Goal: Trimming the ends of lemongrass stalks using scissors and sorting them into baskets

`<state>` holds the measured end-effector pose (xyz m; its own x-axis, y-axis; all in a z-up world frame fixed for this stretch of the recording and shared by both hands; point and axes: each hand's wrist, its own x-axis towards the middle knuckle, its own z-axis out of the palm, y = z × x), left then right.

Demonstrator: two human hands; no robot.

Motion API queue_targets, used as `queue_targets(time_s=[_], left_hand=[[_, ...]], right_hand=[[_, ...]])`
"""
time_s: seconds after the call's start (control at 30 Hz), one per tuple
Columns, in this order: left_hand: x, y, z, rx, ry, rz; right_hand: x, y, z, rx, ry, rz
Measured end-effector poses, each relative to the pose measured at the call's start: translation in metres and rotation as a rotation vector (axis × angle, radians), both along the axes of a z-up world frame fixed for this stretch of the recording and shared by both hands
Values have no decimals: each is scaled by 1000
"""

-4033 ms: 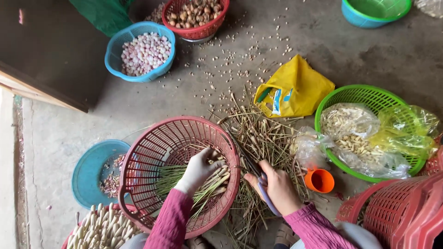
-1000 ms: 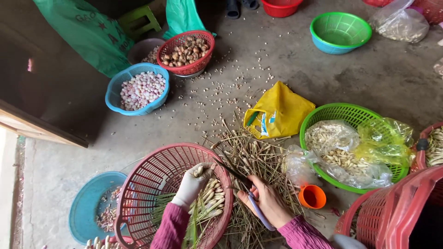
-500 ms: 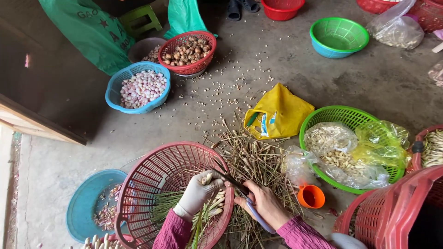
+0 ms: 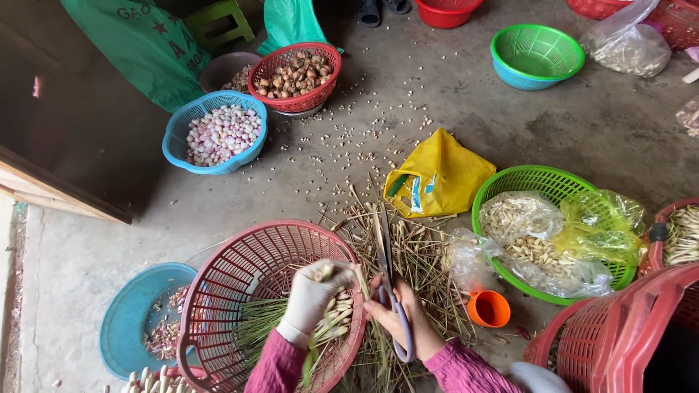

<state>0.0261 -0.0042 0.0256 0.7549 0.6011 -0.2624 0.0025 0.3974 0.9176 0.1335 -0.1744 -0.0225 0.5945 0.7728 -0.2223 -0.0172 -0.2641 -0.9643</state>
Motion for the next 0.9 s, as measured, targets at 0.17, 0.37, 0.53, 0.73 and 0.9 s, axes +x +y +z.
queue_targets(time_s=[0.17, 0.37, 0.53, 0.73, 0.9], left_hand=[[-16, 56, -22, 1167, 992, -68], [7, -18, -44, 293, 76, -225], [-5, 18, -15, 517, 363, -214], [-5, 56, -150, 1035, 914, -350], [7, 38, -322, 1395, 947, -855]], right_hand=[[5, -6, 2, 74, 223, -62], [-8, -5, 19, -75, 28, 0], [-5, -8, 7, 57, 18, -5], [9, -11, 12, 24, 257, -115], [3, -1, 18, -14, 64, -132]])
